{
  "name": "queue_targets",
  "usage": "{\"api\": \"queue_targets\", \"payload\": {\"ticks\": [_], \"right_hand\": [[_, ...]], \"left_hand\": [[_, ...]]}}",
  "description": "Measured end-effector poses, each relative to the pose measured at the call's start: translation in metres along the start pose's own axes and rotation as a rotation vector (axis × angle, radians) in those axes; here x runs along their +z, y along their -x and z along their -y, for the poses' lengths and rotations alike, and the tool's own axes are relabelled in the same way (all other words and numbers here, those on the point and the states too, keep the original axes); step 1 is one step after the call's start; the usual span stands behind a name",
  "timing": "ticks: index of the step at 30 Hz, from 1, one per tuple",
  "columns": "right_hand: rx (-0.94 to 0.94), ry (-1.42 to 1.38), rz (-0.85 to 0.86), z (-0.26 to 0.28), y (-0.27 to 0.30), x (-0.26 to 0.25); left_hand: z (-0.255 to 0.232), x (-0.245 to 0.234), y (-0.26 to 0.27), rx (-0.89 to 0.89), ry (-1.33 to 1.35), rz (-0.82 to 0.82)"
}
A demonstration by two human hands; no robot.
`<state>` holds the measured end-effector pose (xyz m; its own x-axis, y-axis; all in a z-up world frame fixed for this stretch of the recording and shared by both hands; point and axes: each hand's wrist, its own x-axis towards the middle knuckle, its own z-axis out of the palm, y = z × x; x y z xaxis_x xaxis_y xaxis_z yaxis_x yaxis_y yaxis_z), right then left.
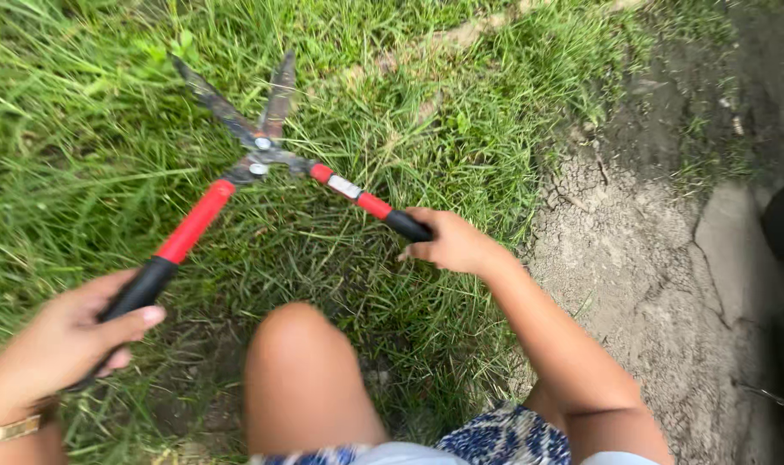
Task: The person trims grass and weeds on the ground using garden shears, operating the handles with both hands to cut through the vegetation across the soil.
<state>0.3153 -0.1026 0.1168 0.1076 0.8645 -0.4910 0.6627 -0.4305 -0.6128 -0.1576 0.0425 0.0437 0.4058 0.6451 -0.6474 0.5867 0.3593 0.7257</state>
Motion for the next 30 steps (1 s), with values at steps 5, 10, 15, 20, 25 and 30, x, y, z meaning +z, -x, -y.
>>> {"api": "queue_targets", "payload": {"ticks": [5, 10, 15, 20, 25, 30], "right_hand": [[-0.038, 0.241, -0.059, 0.039, 0.009, -0.041], [0.091, 0.537, 0.052, 0.084, 0.000, -0.076], [0.338, 0.411, 0.127, 0.086, -0.008, -0.110], [0.518, 0.399, 0.029, 0.043, -0.052, -0.139], [0.470, 0.269, 0.028, -0.027, -0.141, -0.150], [0.193, 0.076, 0.042, -0.073, -0.242, -0.092]], "left_hand": [[-0.039, -0.002, 0.006, -0.015, 0.122, 0.149], [-0.044, 0.000, 0.005, 0.117, 0.191, 0.278], [-0.063, 0.012, -0.017, 0.159, 0.300, 0.314], [-0.085, 0.037, -0.091, 0.344, 0.384, 0.400], [-0.096, 0.049, -0.131, 0.251, 0.425, 0.227], [-0.086, 0.016, -0.167, 0.199, 0.449, 0.073]]}}
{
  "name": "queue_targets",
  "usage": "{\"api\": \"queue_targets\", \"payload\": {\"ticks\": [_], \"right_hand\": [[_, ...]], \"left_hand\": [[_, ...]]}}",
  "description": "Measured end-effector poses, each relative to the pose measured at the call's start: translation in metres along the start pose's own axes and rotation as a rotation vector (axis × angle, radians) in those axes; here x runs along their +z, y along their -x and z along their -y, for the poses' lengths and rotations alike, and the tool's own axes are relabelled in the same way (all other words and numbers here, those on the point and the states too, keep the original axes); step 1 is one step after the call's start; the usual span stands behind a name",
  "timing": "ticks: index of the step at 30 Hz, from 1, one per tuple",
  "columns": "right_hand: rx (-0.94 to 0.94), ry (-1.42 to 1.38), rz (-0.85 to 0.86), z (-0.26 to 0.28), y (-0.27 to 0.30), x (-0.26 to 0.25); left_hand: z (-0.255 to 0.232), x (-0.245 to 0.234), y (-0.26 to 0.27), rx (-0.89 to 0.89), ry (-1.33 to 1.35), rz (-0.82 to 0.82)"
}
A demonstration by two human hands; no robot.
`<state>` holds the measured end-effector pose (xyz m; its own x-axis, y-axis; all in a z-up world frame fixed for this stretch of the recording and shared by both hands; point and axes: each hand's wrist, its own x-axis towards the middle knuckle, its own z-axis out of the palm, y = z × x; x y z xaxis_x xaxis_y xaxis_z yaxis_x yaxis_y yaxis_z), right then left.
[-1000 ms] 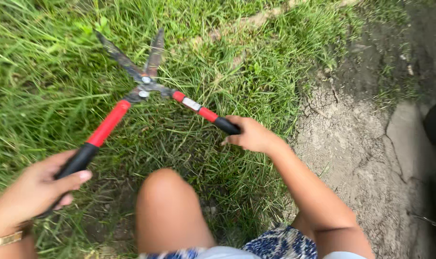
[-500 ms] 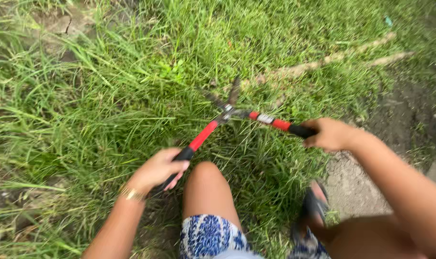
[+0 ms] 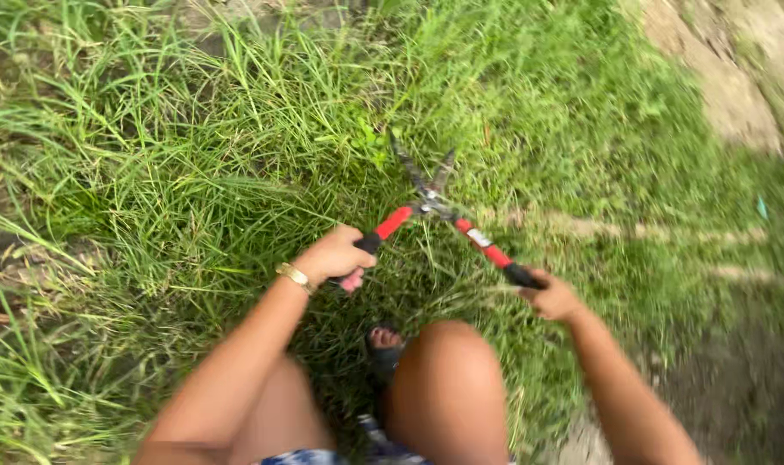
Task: The person trims grass and weeds on the ground using garden shears, operating the handles with both hands to cut through the vegetation across the soil.
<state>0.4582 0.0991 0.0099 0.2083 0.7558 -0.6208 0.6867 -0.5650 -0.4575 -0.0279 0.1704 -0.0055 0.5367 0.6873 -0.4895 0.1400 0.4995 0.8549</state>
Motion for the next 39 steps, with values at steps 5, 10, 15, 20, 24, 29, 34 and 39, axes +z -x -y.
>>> {"api": "queue_targets", "payload": {"ticks": [5, 10, 15, 20, 24, 29, 34, 39], "right_hand": [[-0.121, 0.106, -0.031, 0.022, -0.106, 0.018], [-0.156, 0.115, -0.005, 0.043, -0.192, -0.004], [-0.274, 0.242, -0.071, 0.073, -0.263, -0.013], [-0.192, 0.179, -0.084, 0.093, -0.253, 0.067], [-0.109, -0.292, -0.069, 0.118, -0.199, 0.146], [-0.252, -0.005, -0.188, 0.104, -0.173, 0.102], [-0.284, 0.098, -0.109, 0.121, -0.192, 0.056], [-0.252, 0.116, -0.127, 0.199, -0.246, 0.057]], "left_hand": [[-0.004, -0.051, -0.044, -0.138, -0.046, -0.142], [0.001, -0.063, -0.137, -0.081, 0.002, -0.177], [-0.017, -0.061, -0.212, -0.108, -0.021, -0.261], [-0.021, -0.002, -0.235, -0.103, -0.016, -0.408], [-0.028, 0.010, -0.214, 0.007, -0.157, -0.390], [-0.028, -0.045, -0.138, -0.118, -0.193, -0.326], [-0.035, -0.112, -0.131, -0.189, -0.075, -0.306], [-0.043, -0.105, -0.219, -0.020, 0.032, -0.272]]}}
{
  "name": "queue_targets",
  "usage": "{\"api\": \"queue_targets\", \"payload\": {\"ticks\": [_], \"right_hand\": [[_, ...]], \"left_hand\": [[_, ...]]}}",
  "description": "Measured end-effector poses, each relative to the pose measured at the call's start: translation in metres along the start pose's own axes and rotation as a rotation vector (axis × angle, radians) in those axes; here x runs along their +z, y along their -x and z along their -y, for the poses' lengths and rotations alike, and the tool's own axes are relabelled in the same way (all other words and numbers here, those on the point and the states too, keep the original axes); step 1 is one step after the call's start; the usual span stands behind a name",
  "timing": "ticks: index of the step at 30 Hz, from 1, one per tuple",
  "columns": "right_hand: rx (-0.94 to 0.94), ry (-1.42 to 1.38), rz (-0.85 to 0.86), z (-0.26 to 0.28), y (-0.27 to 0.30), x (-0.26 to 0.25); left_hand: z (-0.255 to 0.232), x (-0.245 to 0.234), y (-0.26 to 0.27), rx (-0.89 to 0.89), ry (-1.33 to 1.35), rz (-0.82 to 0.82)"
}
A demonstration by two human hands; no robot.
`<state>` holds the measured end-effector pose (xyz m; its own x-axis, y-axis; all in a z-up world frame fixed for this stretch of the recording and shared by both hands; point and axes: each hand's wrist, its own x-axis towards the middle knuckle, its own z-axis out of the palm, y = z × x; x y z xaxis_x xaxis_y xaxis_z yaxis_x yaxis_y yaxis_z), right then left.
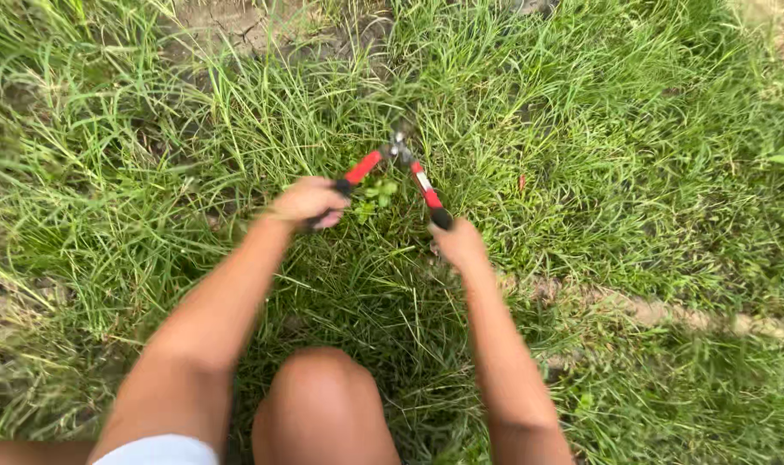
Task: The person trims grass and weeds on the ground using garden shears, operating the handles with both hands to cut through the vegetation across the soil.
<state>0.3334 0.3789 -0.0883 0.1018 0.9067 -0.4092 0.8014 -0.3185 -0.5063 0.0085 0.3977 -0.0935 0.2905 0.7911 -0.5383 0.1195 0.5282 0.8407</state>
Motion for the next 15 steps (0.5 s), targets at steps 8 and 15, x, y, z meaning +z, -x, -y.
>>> {"api": "queue_targets", "payload": {"ticks": [8, 15], "right_hand": [[-0.072, -0.049, -0.141, -0.040, 0.095, 0.032], [0.156, -0.111, 0.084, -0.135, 0.265, 0.002]], "left_hand": [[0.020, 0.064, 0.068, -0.013, -0.198, -0.031], [-0.007, -0.058, 0.187, -0.409, -0.270, 0.222]]}}
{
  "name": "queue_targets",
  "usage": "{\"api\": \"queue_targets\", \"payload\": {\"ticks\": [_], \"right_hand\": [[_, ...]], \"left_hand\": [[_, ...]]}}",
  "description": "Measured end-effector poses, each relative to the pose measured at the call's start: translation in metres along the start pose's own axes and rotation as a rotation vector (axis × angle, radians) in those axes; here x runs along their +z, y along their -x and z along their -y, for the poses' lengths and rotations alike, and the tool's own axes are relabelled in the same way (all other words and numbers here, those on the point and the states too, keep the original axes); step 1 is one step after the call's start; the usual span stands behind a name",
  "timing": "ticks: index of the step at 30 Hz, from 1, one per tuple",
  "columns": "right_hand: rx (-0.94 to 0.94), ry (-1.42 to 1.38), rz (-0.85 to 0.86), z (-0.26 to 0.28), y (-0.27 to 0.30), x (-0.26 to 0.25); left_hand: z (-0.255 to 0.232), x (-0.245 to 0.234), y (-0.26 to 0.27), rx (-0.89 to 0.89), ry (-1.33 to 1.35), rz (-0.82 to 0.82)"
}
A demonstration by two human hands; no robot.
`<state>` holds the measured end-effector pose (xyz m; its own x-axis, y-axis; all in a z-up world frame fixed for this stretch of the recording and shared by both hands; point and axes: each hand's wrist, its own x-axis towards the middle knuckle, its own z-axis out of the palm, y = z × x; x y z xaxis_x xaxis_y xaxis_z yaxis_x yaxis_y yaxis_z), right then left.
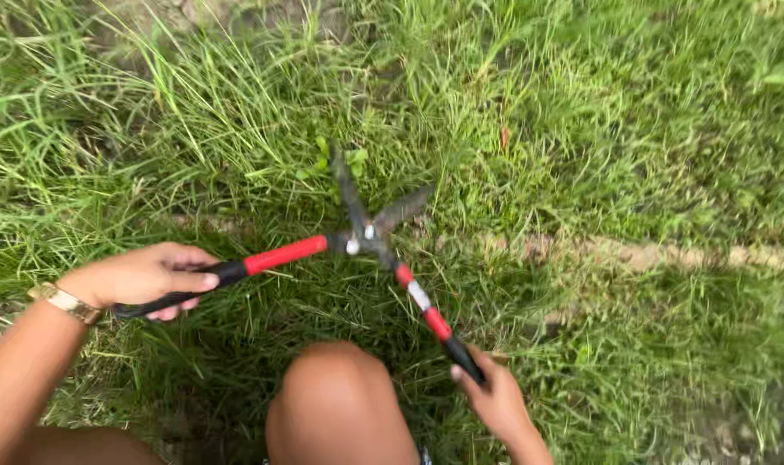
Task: The person trims grass and weeds on the ground using garden shears, operating the handles with both hands to cut through the vegetation across the soil.
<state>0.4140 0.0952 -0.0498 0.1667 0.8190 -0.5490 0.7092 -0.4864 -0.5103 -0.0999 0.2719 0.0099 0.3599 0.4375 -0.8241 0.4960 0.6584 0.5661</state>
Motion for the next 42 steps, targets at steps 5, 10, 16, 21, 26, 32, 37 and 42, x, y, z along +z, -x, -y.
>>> {"api": "queue_targets", "payload": {"ticks": [5, 10, 16, 21, 26, 32, 37, 42], "right_hand": [[0.245, -0.029, 0.051, -0.022, 0.022, -0.006], [0.035, -0.007, -0.159, -0.031, -0.043, -0.023], [0.042, 0.094, -0.271, 0.000, -0.112, -0.025], [0.022, 0.043, -0.283, 0.048, -0.115, 0.044], [-0.093, -0.060, -0.255, 0.042, -0.106, 0.023], [0.134, -0.063, -0.052, 0.036, -0.123, -0.048], [-0.299, 0.018, -0.155, 0.055, -0.204, -0.063], [-0.316, 0.032, -0.215, 0.080, -0.286, -0.061]], "left_hand": [[-0.002, 0.000, -0.046, -0.093, -0.151, 0.121], [-0.024, 0.036, -0.145, 0.155, -0.082, 0.137], [-0.061, 0.081, -0.204, 0.282, 0.006, -0.003], [-0.044, 0.195, -0.204, 0.286, 0.014, -0.326], [-0.029, 0.197, -0.180, 0.322, 0.131, -0.328], [-0.030, 0.050, -0.148, 0.281, -0.060, -0.169], [-0.060, -0.009, -0.196, 0.291, 0.014, -0.142], [-0.116, -0.021, -0.219, 0.239, -0.012, -0.297]]}}
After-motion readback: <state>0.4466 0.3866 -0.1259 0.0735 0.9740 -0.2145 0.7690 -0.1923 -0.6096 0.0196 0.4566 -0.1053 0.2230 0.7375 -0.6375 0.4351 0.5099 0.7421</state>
